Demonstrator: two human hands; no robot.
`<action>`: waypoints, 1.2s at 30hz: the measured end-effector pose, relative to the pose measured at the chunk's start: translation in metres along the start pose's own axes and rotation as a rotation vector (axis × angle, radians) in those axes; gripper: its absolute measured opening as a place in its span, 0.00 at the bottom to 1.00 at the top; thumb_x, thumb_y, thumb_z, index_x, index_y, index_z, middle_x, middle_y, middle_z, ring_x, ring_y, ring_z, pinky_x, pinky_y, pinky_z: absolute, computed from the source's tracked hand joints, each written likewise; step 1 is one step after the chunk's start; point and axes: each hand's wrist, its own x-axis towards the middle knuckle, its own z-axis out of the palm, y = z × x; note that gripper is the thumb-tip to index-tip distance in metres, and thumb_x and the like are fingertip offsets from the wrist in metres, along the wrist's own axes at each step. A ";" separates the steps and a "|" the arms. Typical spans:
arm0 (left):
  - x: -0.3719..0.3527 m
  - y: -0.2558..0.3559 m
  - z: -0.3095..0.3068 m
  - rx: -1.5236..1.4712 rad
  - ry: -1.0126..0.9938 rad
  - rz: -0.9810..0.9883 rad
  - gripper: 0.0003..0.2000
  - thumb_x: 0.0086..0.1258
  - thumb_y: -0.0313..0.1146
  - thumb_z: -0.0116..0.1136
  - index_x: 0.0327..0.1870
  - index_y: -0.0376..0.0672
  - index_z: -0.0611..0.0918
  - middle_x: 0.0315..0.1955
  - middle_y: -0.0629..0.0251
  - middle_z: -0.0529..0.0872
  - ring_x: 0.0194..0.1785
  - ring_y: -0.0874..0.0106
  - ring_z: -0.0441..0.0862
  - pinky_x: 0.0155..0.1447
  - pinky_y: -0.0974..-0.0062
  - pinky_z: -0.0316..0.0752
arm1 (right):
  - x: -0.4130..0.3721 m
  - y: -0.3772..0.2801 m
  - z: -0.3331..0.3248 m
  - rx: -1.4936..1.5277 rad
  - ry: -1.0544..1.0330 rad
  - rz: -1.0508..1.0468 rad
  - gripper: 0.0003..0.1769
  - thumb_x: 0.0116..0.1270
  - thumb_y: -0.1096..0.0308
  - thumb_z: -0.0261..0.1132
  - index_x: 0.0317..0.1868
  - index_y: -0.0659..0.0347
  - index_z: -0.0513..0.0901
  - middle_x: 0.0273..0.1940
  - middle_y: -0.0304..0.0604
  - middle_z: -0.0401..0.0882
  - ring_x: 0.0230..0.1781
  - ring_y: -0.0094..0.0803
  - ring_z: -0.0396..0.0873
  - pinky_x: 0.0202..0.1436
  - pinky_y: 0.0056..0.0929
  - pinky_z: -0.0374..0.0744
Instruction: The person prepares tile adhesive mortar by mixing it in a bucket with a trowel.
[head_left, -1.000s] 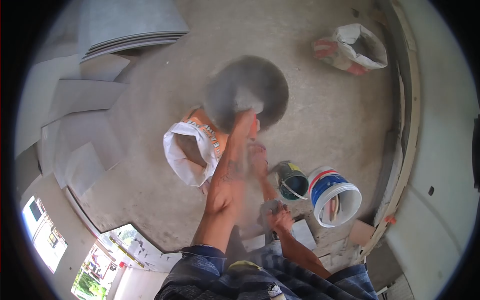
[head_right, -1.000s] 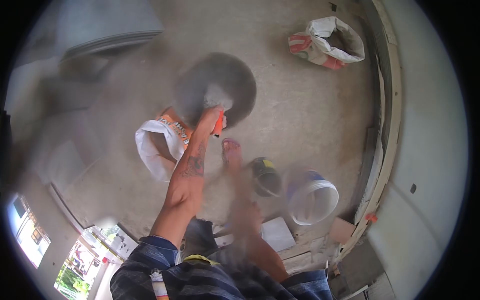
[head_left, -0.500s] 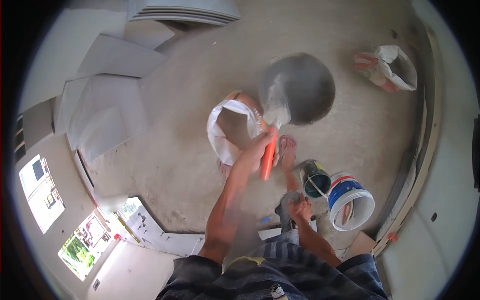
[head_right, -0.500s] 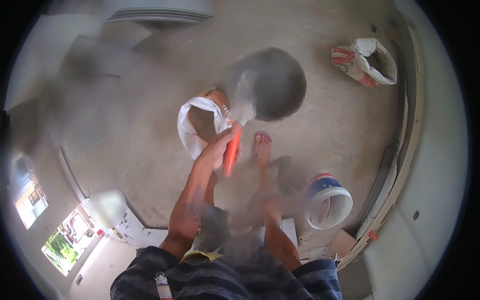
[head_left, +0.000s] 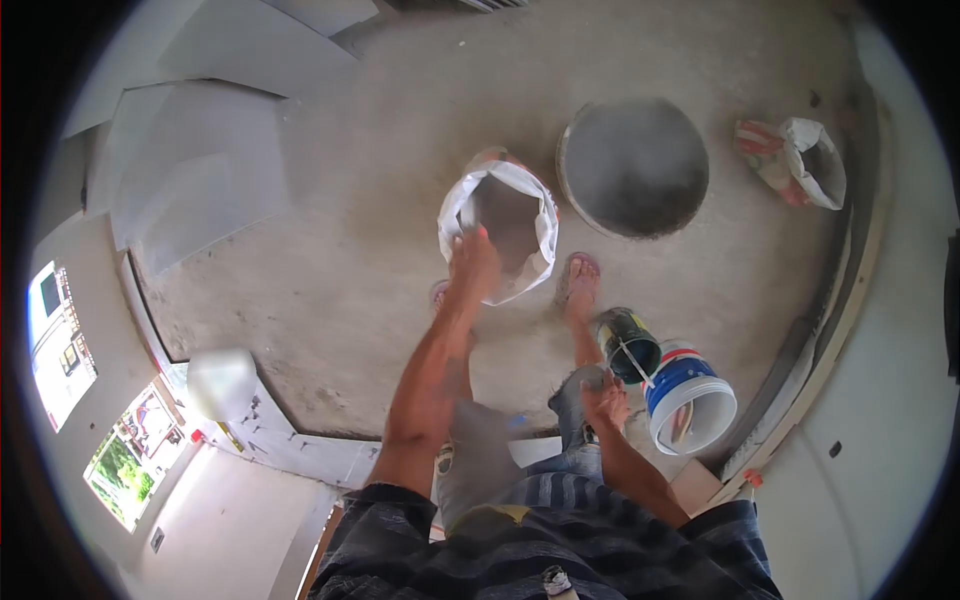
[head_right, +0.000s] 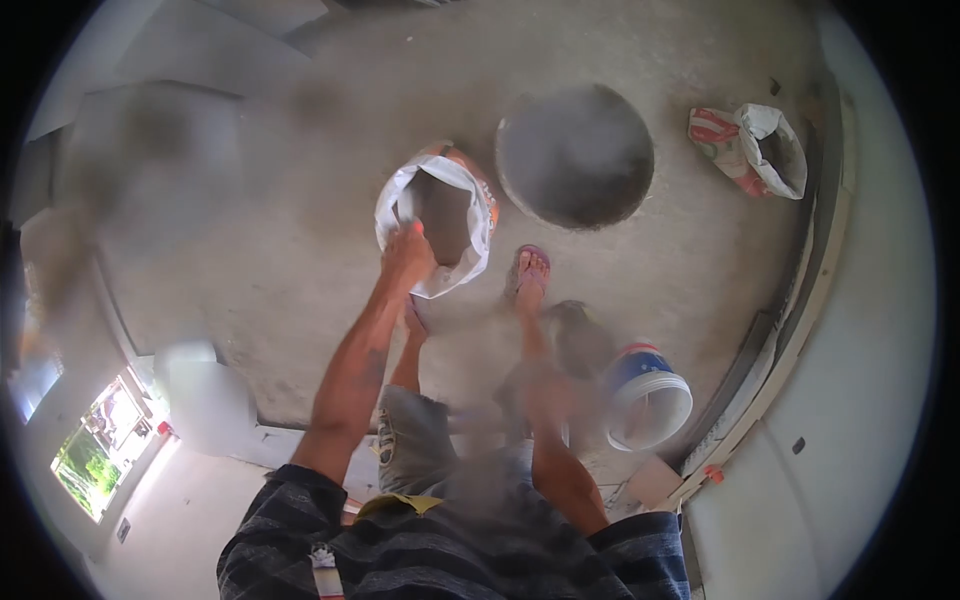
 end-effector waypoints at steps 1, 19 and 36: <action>0.016 0.000 0.006 -0.006 -0.155 -0.004 0.14 0.65 0.33 0.45 0.38 0.32 0.83 0.44 0.44 0.81 0.49 0.54 0.80 0.52 0.57 0.76 | 0.006 0.009 0.008 0.001 0.005 -0.016 0.38 0.57 0.43 0.59 0.66 0.49 0.66 0.60 0.45 0.68 0.62 0.47 0.67 0.60 0.51 0.68; -0.013 0.000 0.055 -0.028 -0.336 -0.032 0.15 0.64 0.34 0.50 0.47 0.37 0.82 0.44 0.45 0.82 0.49 0.51 0.80 0.57 0.59 0.71 | 0.028 0.021 0.001 0.030 0.048 -0.100 0.37 0.57 0.44 0.59 0.65 0.53 0.67 0.59 0.48 0.70 0.58 0.50 0.70 0.58 0.48 0.70; 0.016 0.019 0.066 -0.587 -0.767 -0.504 0.22 0.70 0.49 0.43 0.46 0.39 0.80 0.41 0.40 0.81 0.48 0.48 0.79 0.51 0.58 0.73 | 0.039 0.009 -0.016 -0.001 0.090 -0.193 0.37 0.59 0.44 0.57 0.66 0.56 0.66 0.61 0.52 0.68 0.60 0.48 0.68 0.62 0.45 0.67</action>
